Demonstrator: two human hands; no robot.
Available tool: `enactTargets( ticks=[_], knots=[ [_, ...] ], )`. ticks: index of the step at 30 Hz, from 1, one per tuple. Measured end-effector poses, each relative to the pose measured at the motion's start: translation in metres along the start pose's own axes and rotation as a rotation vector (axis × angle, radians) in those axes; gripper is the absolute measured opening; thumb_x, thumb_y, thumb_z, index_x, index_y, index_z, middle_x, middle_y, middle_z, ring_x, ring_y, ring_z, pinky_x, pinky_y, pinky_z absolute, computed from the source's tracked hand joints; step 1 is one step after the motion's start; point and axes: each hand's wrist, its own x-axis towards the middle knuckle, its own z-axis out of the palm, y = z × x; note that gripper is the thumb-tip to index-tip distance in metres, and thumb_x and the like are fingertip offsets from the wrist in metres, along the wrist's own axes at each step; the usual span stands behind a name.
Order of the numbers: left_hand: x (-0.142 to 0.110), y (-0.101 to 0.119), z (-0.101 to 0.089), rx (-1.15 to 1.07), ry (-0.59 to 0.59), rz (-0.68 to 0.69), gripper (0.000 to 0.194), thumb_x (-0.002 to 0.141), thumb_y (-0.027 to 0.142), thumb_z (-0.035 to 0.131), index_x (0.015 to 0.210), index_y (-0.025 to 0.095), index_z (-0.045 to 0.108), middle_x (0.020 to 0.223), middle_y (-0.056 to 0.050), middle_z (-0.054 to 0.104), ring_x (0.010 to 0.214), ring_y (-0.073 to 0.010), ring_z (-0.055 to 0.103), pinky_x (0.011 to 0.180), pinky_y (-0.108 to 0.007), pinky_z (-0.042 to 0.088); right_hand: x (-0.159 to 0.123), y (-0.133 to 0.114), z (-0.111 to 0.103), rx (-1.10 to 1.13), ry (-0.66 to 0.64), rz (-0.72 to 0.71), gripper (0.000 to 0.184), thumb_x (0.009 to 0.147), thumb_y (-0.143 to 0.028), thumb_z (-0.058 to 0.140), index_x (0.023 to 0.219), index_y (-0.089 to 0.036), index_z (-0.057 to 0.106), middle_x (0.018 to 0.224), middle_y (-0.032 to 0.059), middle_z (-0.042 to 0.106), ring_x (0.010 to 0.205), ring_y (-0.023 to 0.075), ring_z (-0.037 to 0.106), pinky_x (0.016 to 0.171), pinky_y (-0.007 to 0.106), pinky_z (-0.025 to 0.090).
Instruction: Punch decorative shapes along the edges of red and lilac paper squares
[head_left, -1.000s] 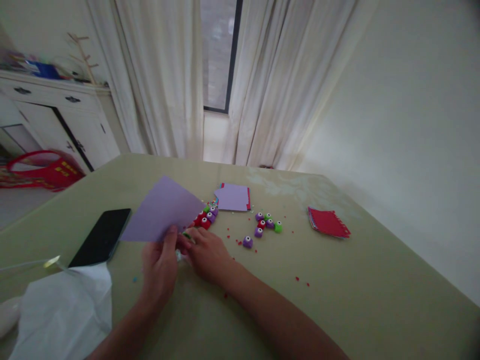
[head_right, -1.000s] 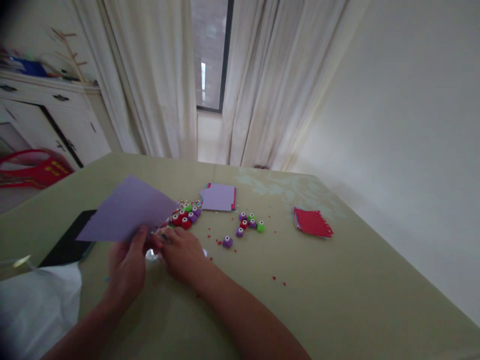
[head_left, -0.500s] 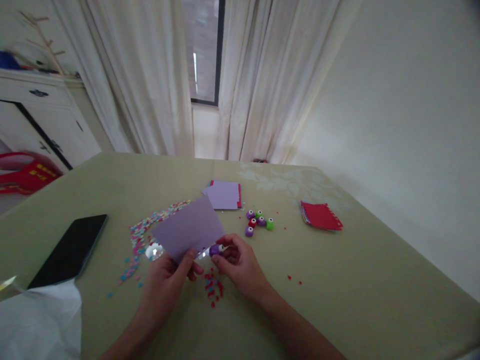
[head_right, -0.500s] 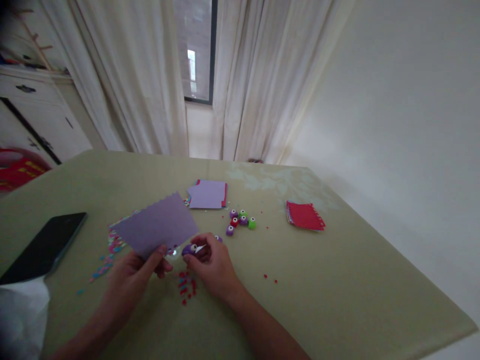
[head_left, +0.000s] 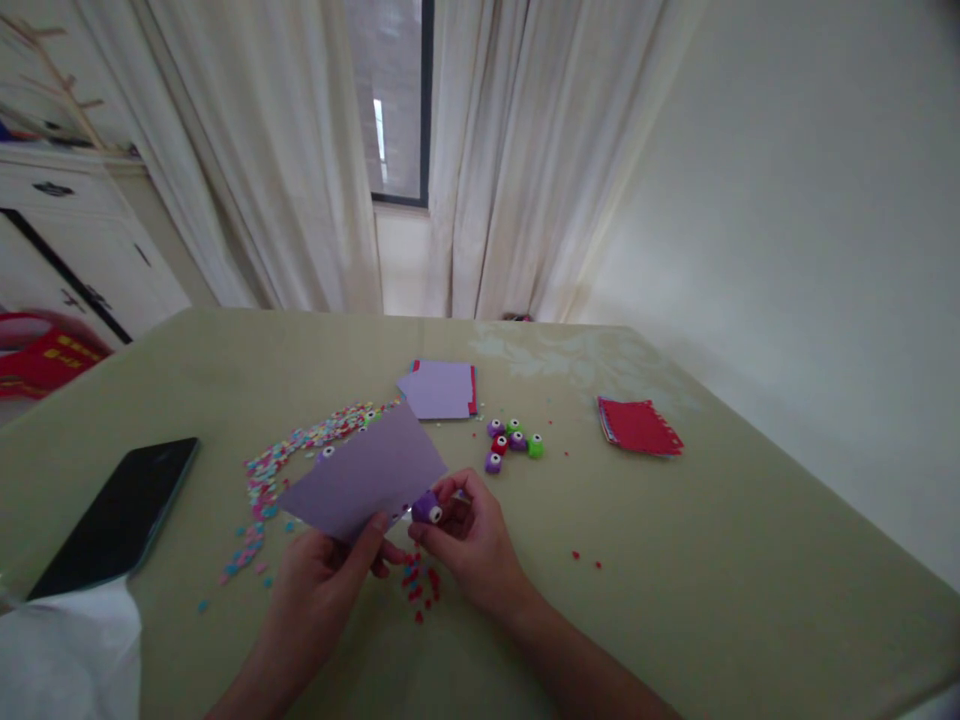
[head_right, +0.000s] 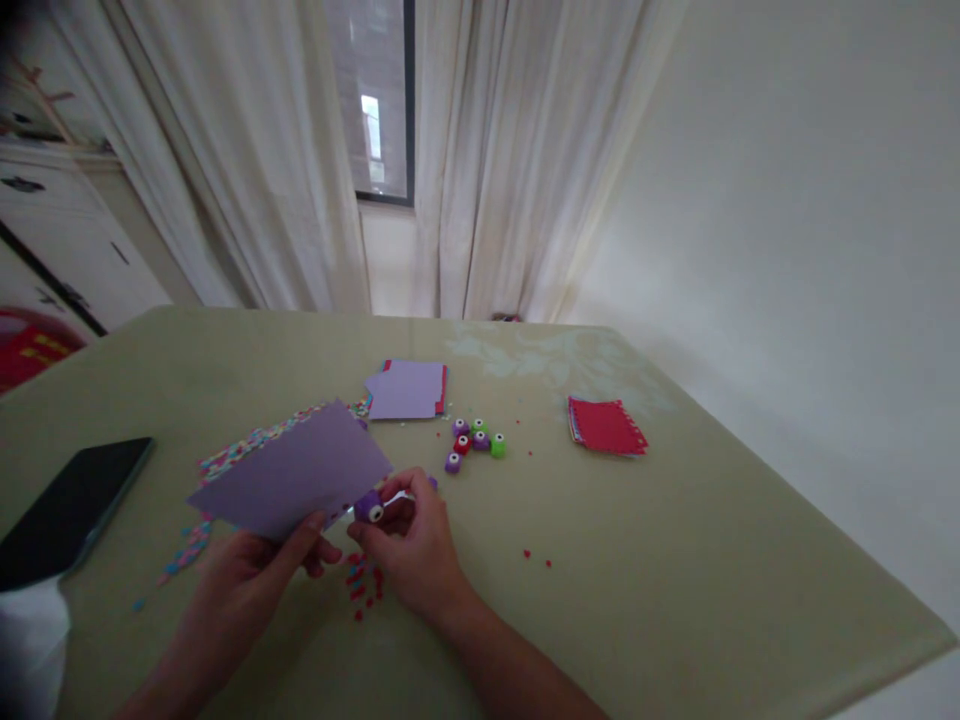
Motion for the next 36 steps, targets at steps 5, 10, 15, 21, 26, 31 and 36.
enactTargets(
  ticks=[5, 10, 15, 21, 26, 31, 36],
  knots=[
    [-0.001, 0.005, 0.002, -0.002, 0.01, 0.004, 0.048, 0.077, 0.067, 0.071, 0.057, 0.024, 0.078, 0.057, -0.007, 0.077, 0.05, -0.0235, 0.071, 0.051, -0.029, 0.058, -0.002, 0.0, 0.001, -0.068, 0.011, -0.066, 0.035, 0.069, -0.02, 0.084, 0.086, -0.023, 0.053, 0.08, -0.0043, 0.062, 0.07, 0.013, 0.058, 0.064, 0.024, 0.048],
    [-0.001, -0.001, 0.002, -0.02, -0.019, -0.001, 0.045, 0.079, 0.063, 0.071, 0.059, 0.023, 0.078, 0.059, -0.007, 0.077, 0.052, -0.0232, 0.072, 0.053, -0.029, 0.058, -0.001, 0.0, -0.002, -0.142, 0.035, -0.082, 0.036, 0.069, -0.022, 0.085, 0.087, -0.023, 0.054, 0.079, -0.0039, 0.062, 0.069, 0.0139, 0.058, 0.065, 0.025, 0.049],
    [0.002, -0.001, 0.002, -0.022, -0.03, -0.011, 0.044, 0.078, 0.063, 0.071, 0.06, 0.024, 0.077, 0.06, -0.006, 0.078, 0.053, -0.0241, 0.073, 0.054, -0.03, 0.059, -0.001, 0.001, -0.003, -0.2, 0.059, -0.108, 0.034, 0.069, -0.02, 0.085, 0.086, -0.022, 0.056, 0.08, -0.0034, 0.062, 0.069, 0.0138, 0.057, 0.065, 0.025, 0.048],
    [0.001, -0.001, 0.002, -0.026, -0.012, 0.003, 0.042, 0.079, 0.061, 0.071, 0.06, 0.024, 0.077, 0.06, -0.006, 0.078, 0.054, -0.0238, 0.073, 0.055, -0.03, 0.06, -0.003, 0.002, 0.0, -0.192, 0.085, -0.126, 0.033, 0.073, -0.02, 0.083, 0.092, -0.023, 0.057, 0.08, -0.0031, 0.063, 0.067, 0.0139, 0.058, 0.063, 0.026, 0.049],
    [-0.001, 0.001, 0.002, -0.06, -0.018, 0.006, 0.042, 0.077, 0.063, 0.073, 0.062, 0.024, 0.077, 0.059, -0.005, 0.078, 0.053, -0.0239, 0.072, 0.054, -0.03, 0.06, -0.005, 0.002, 0.001, -0.196, 0.096, -0.149, 0.032, 0.074, -0.022, 0.082, 0.093, -0.023, 0.055, 0.079, -0.0034, 0.063, 0.068, 0.015, 0.06, 0.065, 0.027, 0.051],
    [-0.001, 0.001, 0.003, -0.038, -0.004, 0.009, 0.04, 0.077, 0.062, 0.072, 0.061, 0.025, 0.077, 0.059, -0.005, 0.077, 0.054, -0.0241, 0.073, 0.054, -0.03, 0.06, -0.006, 0.003, 0.001, -0.222, 0.096, -0.178, 0.031, 0.076, -0.02, 0.08, 0.094, -0.024, 0.055, 0.081, -0.003, 0.062, 0.069, 0.015, 0.06, 0.065, 0.027, 0.051],
    [0.001, -0.006, 0.004, -0.071, -0.013, -0.009, 0.044, 0.075, 0.066, 0.074, 0.059, 0.025, 0.077, 0.059, -0.006, 0.077, 0.056, -0.0258, 0.074, 0.057, -0.032, 0.061, -0.005, 0.004, 0.001, -0.272, 0.083, -0.202, 0.031, 0.075, -0.016, 0.079, 0.094, -0.023, 0.056, 0.085, -0.0032, 0.06, 0.07, 0.0144, 0.06, 0.062, 0.025, 0.049]
  ],
)
